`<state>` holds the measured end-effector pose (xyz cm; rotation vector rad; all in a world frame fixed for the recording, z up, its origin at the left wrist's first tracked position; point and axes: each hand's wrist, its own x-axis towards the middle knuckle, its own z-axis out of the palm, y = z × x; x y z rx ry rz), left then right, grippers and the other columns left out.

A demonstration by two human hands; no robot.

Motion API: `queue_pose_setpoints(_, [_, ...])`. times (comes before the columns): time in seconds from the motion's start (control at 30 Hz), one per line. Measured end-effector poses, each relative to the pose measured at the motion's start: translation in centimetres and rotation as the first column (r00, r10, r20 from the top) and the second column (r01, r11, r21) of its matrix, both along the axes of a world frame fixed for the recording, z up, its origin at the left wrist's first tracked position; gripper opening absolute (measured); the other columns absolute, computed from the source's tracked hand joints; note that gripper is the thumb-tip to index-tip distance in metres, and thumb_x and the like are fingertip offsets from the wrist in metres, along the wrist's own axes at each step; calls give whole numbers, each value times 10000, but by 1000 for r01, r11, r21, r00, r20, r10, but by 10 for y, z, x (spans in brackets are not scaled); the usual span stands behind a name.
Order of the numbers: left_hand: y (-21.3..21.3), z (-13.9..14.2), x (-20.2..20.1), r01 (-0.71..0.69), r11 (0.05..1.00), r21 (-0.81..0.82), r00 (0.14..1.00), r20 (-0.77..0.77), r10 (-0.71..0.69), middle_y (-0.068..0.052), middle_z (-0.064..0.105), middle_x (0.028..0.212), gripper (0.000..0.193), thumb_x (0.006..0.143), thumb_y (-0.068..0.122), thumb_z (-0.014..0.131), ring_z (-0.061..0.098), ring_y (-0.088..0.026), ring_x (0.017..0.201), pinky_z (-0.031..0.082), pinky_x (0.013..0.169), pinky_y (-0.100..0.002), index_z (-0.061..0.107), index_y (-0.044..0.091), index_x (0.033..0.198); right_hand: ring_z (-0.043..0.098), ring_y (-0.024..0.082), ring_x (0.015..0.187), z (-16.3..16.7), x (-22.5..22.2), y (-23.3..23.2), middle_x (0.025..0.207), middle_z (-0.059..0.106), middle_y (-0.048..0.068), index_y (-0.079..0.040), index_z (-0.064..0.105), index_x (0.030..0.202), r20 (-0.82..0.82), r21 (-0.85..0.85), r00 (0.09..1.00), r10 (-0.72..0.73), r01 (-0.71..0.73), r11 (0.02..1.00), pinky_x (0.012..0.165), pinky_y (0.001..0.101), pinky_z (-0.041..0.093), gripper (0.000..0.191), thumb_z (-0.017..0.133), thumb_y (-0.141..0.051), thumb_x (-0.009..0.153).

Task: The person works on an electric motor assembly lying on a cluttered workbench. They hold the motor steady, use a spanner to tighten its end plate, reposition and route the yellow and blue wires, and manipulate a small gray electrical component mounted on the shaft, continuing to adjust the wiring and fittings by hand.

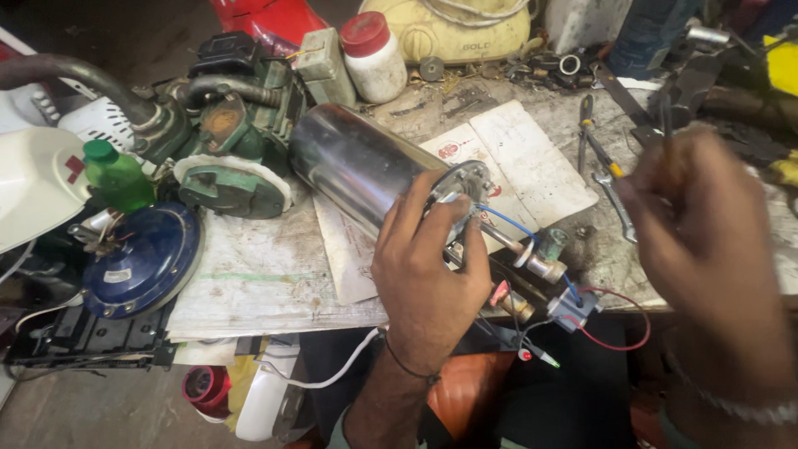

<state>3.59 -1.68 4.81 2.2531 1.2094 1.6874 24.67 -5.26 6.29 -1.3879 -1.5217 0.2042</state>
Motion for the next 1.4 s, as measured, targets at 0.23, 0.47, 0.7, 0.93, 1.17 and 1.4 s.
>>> queue_pose_setpoints(0.23, [-3, 1, -1, -5, 1000, 8, 1000, 2, 5, -176, 655, 1292, 233, 845, 25, 755, 675, -382, 1173, 549, 999, -444, 686, 34, 1067, 688, 105, 880, -33, 7, 56, 926, 782, 36, -3, 758, 1126, -304, -263, 851, 428, -506, 821, 771, 248, 545, 310, 740, -160, 859])
queue_pose_setpoints(0.47, [-2, -1, -1, 2, 1000, -2, 1000, -2, -2, -178, 654, 1301, 235, 851, 26, 748, 679, -380, 1188, 552, 1014, -447, 687, 36, 1077, 593, 83, 728, -30, -1, 82, 769, 698, 17, 46, 808, 971, -466, -363, 751, 468, -644, 674, 657, 271, 479, 238, 825, -140, 823])
queue_pose_setpoints(0.7, [-3, -3, -5, 18, 1000, 18, 999, 26, -18, -191, 645, 1318, 246, 837, 19, 748, 667, -389, 1191, 546, 1018, -457, 684, 26, 1074, 489, 56, 636, -48, -10, 75, 727, 589, -36, -7, 685, 871, -664, -275, 688, 291, -587, 761, 561, 225, 366, 139, 774, -115, 880])
queue_pose_setpoints(0.93, [-4, -3, -4, 13, 1000, -6, 999, 31, -13, -169, 657, 1319, 225, 837, 20, 757, 676, -371, 1180, 550, 1005, -443, 686, 38, 1050, 491, 45, 619, -53, 2, 71, 737, 624, -32, 4, 710, 942, -681, -192, 686, 257, -505, 841, 546, 214, 375, 144, 745, -124, 887])
queue_pose_setpoints(1.17, [-3, -3, -4, 30, 1000, 5, 998, 51, -30, -150, 659, 1325, 228, 851, 24, 764, 679, -360, 1199, 555, 1028, -432, 684, 41, 1064, 597, 60, 791, -40, 20, 39, 891, 681, -6, -16, 720, 1095, -428, -258, 900, 83, -210, 943, 685, 196, 468, 251, 750, -185, 912])
queue_pose_setpoints(1.4, [-1, -3, -3, 7, 1000, -8, 1000, 23, -7, -154, 658, 1312, 221, 837, 21, 766, 685, -356, 1178, 559, 998, -429, 690, 44, 1043, 608, 149, 808, -38, 41, 26, 992, 703, 90, -5, 690, 1274, -176, -269, 984, -37, -12, 963, 641, 315, 466, 378, 761, -188, 951])
